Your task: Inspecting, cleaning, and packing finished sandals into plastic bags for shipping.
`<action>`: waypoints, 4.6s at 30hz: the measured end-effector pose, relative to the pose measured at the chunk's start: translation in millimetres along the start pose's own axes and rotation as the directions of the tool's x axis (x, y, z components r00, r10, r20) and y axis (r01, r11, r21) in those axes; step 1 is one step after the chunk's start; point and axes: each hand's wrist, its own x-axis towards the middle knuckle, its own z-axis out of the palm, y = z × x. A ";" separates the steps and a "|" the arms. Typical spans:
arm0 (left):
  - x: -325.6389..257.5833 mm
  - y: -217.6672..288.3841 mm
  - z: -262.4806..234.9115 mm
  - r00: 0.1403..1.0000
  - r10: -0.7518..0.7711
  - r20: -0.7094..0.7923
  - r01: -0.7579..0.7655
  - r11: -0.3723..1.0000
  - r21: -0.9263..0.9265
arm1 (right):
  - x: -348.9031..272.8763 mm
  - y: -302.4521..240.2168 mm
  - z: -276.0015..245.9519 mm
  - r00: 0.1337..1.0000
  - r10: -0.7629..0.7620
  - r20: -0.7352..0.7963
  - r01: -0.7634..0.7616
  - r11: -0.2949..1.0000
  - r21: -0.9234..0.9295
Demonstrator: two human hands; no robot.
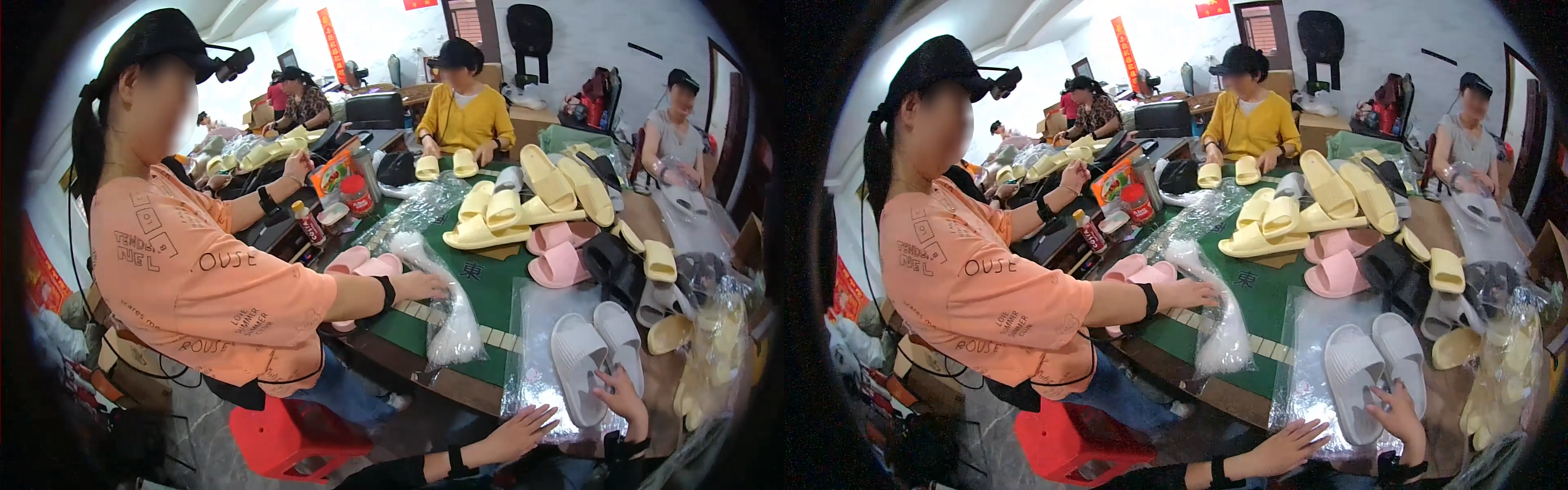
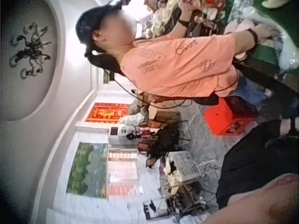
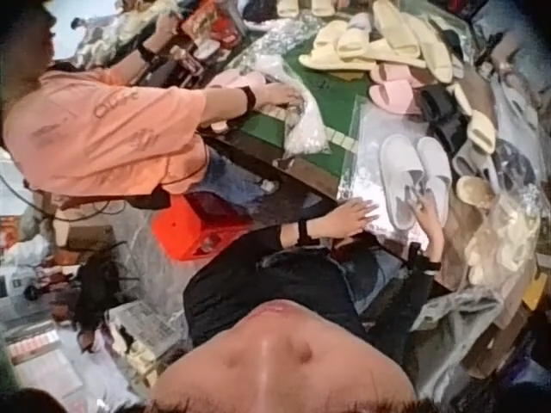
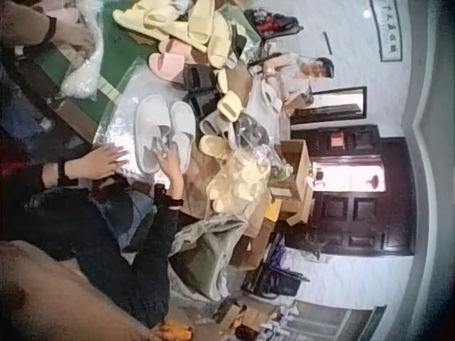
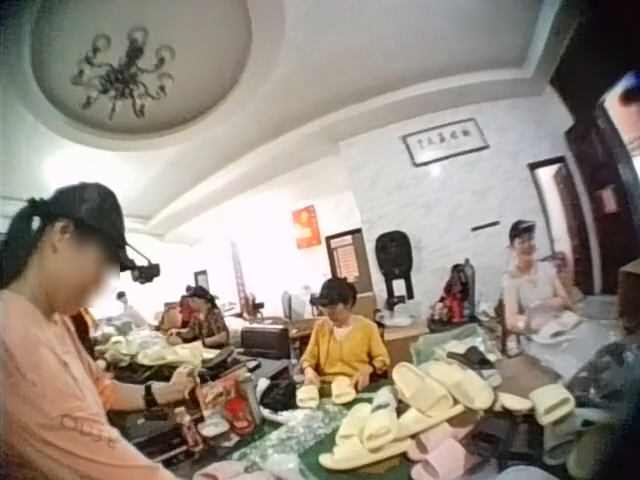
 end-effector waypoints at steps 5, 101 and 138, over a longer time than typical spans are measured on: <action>0.9 -2.8 2.6 0.999 0.032 0.013 -0.031 0.997 -0.072 | 19.3 13.0 10.7 0.990 -0.070 -0.126 0.075 0.997 0.034; 56.0 10.6 -45.5 0.848 -0.142 -0.510 0.130 0.990 -0.060 | -147.2 -44.0 4.3 0.988 -0.152 -0.041 0.154 0.985 0.071; 15.6 10.8 -6.4 0.839 -0.495 -0.227 0.292 0.760 -0.580 | 15.4 -79.7 70.6 0.853 0.066 -0.517 -0.087 0.996 -0.017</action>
